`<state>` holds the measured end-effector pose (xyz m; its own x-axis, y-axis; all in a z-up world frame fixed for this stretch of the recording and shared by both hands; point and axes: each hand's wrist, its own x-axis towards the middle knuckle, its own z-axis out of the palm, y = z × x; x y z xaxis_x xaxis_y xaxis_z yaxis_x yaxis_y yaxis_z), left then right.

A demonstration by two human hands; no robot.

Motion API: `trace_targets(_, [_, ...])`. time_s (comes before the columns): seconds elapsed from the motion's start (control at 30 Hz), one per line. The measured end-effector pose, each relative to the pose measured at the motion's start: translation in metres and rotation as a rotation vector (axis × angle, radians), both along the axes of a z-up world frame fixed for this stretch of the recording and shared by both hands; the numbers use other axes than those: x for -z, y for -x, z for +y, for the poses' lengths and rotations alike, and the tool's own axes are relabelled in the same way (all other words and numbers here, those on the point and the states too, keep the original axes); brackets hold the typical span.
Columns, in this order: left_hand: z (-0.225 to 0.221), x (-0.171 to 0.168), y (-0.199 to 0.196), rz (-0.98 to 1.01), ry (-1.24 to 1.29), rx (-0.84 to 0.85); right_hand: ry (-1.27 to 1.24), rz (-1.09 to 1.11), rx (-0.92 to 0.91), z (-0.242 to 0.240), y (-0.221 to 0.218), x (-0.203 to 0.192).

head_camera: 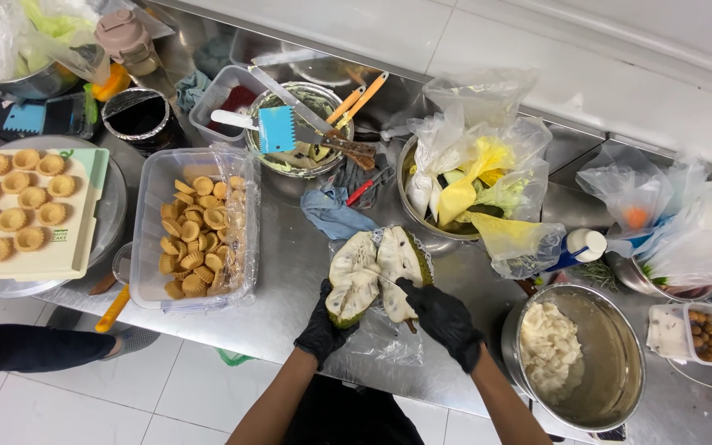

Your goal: Cutting open a soursop fruit and removing the pulp for baking preparations.

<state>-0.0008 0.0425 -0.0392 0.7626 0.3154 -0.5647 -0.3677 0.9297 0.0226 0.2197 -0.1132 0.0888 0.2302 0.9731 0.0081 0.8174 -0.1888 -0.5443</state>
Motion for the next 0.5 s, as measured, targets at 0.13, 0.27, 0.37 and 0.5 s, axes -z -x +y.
trace_targets(0.13, [0.011, -0.016, 0.013, 0.187, -0.078, 0.116, 0.250, -0.029, 0.623, -0.053, 0.058, -0.077])
trace_targets(0.27, [0.010, -0.017, 0.025, 0.205, -0.071, 0.175, 0.207, 0.009, 0.792, -0.122, 0.052, 0.082])
trace_targets(0.37, [0.007, -0.024, 0.032, 0.103, -0.081, 0.196, -0.063, -0.114, 0.723, -0.116, 0.052, 0.108])
trace_targets(0.5, [0.002, -0.005, 0.037, -0.060, -0.113, 0.119, -0.220, -0.047, 0.575, -0.029, 0.071, -0.006])
